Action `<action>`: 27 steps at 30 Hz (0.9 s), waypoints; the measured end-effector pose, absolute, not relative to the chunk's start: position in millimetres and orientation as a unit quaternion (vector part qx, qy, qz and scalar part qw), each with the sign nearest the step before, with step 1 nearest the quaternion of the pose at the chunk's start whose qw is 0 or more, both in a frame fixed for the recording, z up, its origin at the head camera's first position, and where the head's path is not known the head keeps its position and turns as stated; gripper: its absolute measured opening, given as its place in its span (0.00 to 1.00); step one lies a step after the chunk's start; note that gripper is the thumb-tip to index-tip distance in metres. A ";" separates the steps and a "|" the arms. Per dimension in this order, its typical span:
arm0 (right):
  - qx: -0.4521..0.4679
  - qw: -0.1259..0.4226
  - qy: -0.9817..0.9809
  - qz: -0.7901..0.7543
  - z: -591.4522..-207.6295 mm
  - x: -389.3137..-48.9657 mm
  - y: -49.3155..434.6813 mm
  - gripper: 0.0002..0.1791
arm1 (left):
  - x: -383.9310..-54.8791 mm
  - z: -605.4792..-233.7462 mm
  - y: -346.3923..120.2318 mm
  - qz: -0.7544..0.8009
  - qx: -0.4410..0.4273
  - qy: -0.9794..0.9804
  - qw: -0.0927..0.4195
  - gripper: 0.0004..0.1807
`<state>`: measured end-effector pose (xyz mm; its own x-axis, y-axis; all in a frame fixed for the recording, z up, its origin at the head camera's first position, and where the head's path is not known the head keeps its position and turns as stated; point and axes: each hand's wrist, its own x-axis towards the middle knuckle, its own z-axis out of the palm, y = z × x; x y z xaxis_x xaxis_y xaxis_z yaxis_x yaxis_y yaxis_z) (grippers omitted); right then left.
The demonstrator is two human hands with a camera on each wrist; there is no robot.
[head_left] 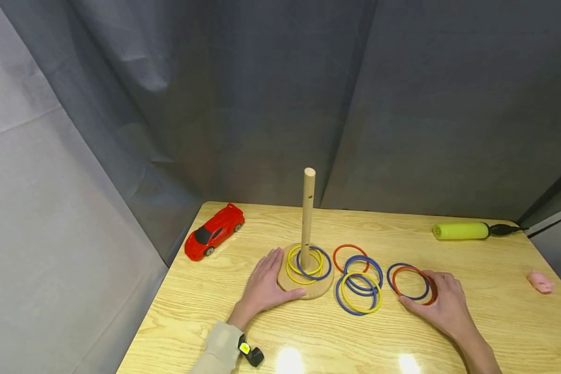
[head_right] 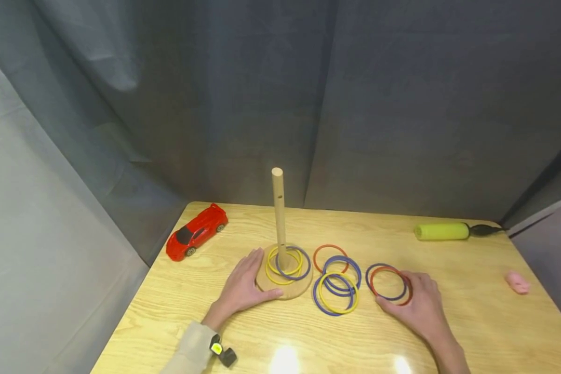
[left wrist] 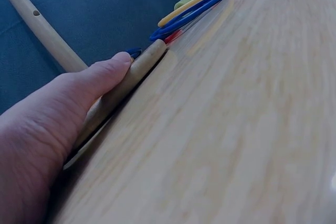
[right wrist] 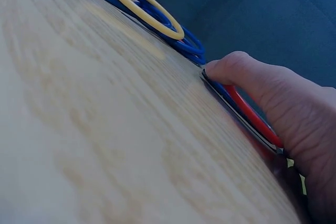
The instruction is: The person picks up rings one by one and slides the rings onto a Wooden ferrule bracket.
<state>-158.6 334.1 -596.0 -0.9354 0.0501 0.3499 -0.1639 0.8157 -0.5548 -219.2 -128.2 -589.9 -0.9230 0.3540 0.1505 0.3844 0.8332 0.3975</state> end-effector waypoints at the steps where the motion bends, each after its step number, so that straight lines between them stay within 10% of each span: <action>1: 0.031 0.177 -0.936 0.303 -596.0 -158.7 333.8 0.50 | -219.2 -590.0 -128.5 -0.215 -0.193 -0.957 0.036 0.73; 27: 0.035 0.190 -0.929 0.316 -593.6 -157.7 332.7 0.52 | -217.8 -587.1 -129.0 -0.203 -0.202 -0.957 0.036 0.70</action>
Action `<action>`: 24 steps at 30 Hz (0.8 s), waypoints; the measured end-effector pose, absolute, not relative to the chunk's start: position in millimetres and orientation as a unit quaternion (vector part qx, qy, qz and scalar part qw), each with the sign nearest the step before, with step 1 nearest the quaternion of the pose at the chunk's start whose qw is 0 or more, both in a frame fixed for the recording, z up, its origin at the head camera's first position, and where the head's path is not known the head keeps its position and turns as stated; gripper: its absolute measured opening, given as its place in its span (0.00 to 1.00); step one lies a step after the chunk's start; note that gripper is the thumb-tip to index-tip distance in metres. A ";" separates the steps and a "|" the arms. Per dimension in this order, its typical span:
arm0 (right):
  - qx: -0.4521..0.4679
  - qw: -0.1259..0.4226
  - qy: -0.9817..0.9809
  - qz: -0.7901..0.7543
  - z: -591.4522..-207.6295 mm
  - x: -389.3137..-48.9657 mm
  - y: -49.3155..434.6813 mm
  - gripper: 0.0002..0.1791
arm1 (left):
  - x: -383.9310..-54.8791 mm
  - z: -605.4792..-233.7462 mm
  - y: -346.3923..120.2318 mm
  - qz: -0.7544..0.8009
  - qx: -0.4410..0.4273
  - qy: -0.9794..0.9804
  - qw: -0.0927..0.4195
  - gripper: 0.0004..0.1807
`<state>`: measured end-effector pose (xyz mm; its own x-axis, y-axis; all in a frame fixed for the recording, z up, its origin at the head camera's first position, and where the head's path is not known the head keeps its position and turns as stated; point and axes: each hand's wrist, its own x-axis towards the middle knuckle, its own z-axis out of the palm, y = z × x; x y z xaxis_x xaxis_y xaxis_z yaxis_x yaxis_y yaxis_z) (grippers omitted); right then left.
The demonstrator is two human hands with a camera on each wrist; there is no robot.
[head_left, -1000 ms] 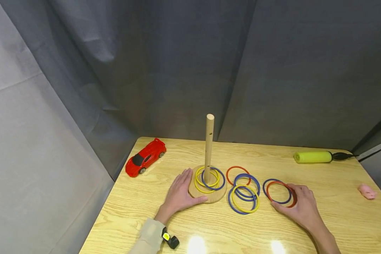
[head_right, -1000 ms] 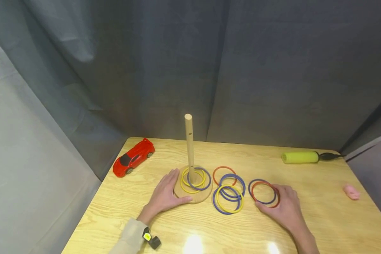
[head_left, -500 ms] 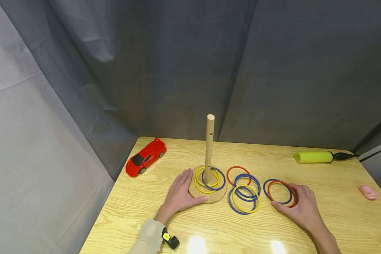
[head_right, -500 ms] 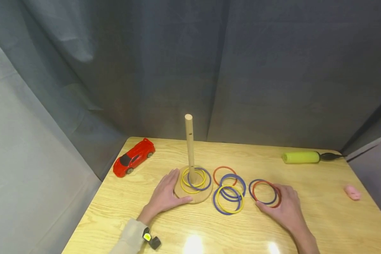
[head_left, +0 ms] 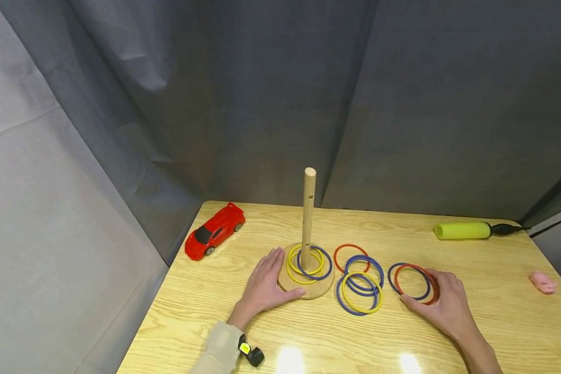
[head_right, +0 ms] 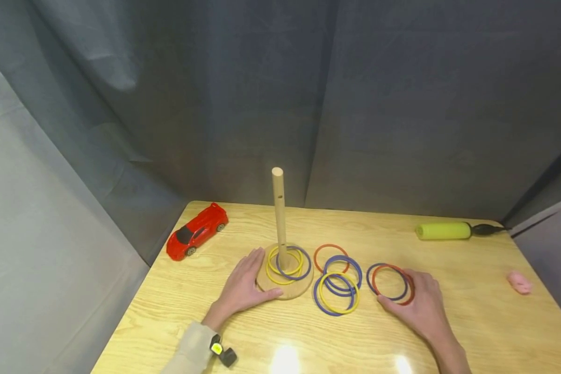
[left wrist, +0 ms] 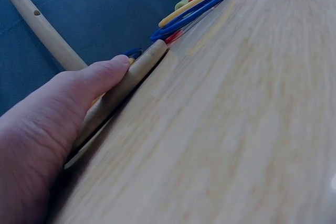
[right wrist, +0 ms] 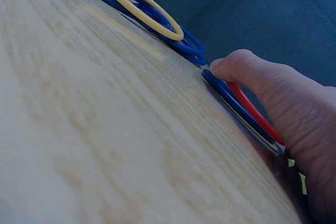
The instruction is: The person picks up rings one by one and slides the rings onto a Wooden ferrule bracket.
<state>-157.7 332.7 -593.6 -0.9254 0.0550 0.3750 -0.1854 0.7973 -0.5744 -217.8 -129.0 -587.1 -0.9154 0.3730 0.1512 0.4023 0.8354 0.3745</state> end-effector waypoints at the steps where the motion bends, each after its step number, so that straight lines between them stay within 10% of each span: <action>1: 0.035 0.190 -0.929 0.316 -593.8 -157.8 332.8 0.52 | -218.0 -587.5 -129.0 -0.203 -0.203 -0.957 0.037 0.70; 24: 0.084 0.208 -0.908 0.353 -572.7 -166.2 315.8 0.45 | -217.7 -591.9 -133.5 -0.171 -0.227 -0.956 0.073 0.65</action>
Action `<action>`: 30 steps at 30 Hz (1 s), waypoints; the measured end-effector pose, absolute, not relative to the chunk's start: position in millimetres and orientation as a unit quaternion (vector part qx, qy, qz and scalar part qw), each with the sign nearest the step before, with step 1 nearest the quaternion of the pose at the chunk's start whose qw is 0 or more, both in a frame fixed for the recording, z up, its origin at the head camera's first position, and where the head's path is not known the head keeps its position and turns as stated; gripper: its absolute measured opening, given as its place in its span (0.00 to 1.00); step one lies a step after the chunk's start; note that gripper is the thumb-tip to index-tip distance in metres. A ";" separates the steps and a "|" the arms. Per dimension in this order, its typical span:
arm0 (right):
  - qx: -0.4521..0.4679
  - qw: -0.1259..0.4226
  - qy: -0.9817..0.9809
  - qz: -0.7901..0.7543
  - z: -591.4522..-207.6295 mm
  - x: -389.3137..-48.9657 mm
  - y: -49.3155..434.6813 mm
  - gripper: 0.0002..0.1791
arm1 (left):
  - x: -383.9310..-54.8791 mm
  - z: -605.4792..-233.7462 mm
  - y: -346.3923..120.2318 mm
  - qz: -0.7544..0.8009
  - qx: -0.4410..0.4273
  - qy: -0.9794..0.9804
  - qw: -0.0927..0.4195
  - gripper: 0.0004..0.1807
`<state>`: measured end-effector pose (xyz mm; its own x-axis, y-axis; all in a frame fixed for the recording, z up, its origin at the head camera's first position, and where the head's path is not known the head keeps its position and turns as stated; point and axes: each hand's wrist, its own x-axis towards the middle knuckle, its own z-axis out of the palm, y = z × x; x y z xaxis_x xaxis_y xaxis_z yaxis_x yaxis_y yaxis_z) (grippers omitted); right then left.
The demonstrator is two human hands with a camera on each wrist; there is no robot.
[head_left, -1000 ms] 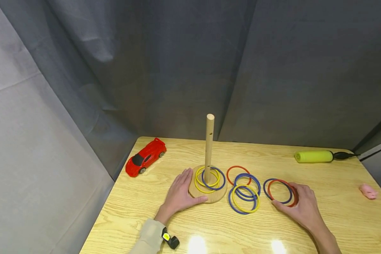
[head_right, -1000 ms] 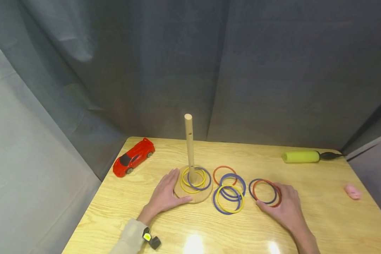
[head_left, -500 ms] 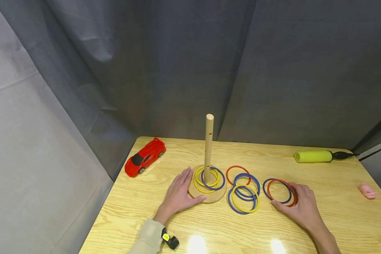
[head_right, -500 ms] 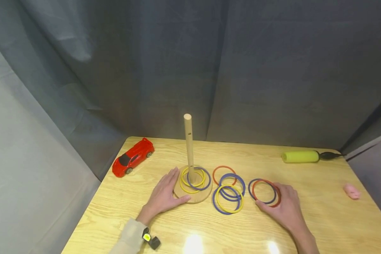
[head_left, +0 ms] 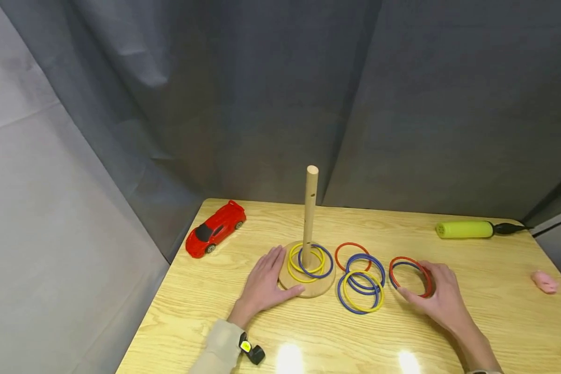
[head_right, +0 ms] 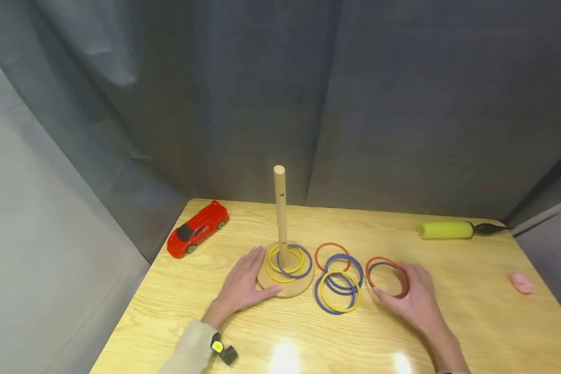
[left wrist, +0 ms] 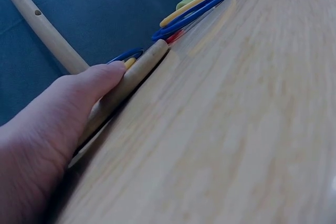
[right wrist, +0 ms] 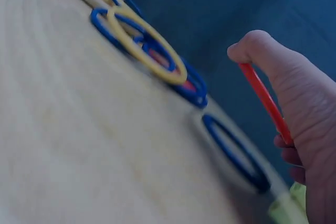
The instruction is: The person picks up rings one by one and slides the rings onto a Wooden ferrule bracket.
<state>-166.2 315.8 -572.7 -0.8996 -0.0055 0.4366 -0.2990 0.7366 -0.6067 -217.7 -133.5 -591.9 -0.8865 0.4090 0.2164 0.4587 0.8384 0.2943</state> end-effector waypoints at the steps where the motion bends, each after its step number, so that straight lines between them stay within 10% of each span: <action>1: 0.086 0.201 -0.909 0.355 -567.1 -166.3 313.7 0.45 | -217.4 -592.4 -133.5 -0.172 -0.226 -0.956 0.070 0.65; 30: 0.204 0.233 -0.868 0.388 -420.5 -199.9 239.4 0.44 | -220.9 -592.4 -131.7 -0.178 -0.221 -0.957 0.066 0.66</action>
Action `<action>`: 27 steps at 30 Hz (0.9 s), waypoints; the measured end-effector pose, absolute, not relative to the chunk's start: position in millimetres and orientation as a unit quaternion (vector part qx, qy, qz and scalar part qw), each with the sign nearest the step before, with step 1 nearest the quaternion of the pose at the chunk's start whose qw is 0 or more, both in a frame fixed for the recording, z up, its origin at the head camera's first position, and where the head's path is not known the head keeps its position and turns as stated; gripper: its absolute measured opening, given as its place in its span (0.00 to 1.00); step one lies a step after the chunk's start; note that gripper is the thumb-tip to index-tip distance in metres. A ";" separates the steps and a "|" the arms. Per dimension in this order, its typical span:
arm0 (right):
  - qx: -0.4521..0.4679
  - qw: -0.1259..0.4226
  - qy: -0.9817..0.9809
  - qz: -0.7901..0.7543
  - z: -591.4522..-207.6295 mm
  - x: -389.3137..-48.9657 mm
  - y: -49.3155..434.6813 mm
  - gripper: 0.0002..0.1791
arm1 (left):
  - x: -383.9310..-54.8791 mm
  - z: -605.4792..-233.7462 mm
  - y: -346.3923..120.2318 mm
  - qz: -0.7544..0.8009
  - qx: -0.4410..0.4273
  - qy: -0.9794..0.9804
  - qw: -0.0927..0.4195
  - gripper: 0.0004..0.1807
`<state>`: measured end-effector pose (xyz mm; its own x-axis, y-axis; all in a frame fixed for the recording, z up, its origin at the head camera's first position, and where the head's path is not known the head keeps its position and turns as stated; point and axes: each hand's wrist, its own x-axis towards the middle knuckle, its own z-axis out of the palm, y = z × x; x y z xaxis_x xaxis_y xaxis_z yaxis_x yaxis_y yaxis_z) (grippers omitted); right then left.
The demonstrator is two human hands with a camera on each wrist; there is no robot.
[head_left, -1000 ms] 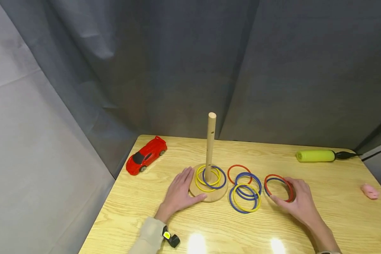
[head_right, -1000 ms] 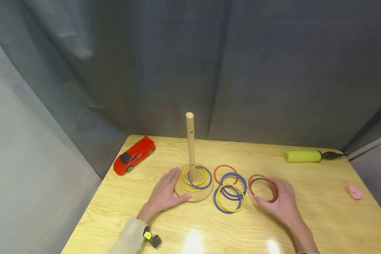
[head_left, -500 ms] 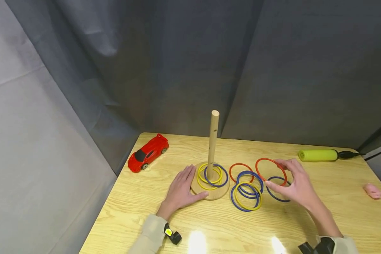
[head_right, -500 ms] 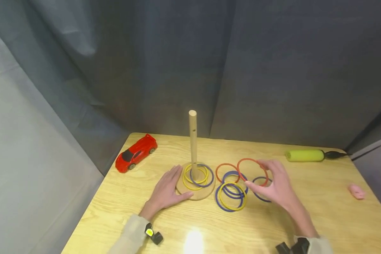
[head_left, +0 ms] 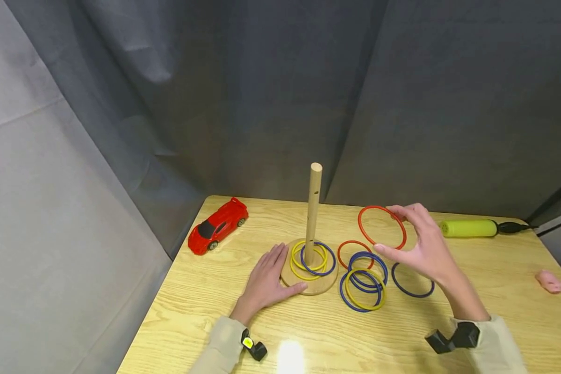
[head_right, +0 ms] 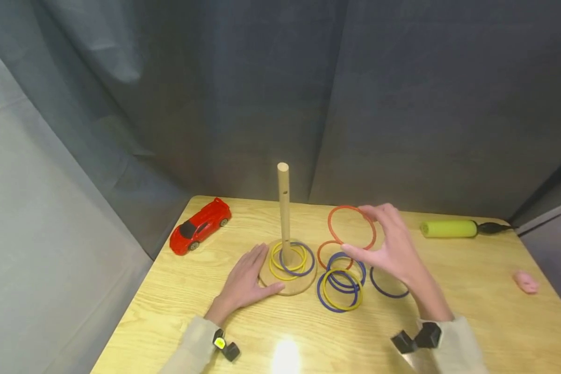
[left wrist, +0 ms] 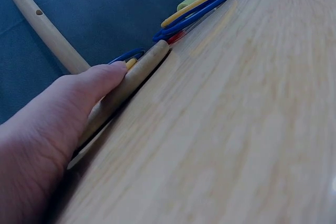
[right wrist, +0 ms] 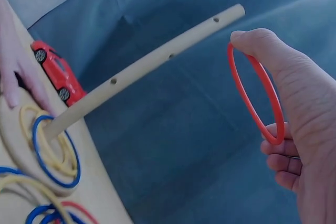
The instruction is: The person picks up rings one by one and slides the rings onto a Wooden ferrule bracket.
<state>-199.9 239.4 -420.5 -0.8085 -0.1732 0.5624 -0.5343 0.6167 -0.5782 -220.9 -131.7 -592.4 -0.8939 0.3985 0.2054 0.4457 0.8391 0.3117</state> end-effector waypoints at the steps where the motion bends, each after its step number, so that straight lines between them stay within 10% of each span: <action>1: 0.208 0.235 -0.866 0.389 -416.7 -201.8 237.2 0.44 | -220.9 -592.2 -131.7 -0.179 -0.221 -0.956 0.068 0.66; 27: 0.314 0.302 -0.801 0.411 -327.5 -241.2 174.1 0.45 | -218.6 -588.6 -131.8 -0.189 -0.219 -0.955 0.067 0.65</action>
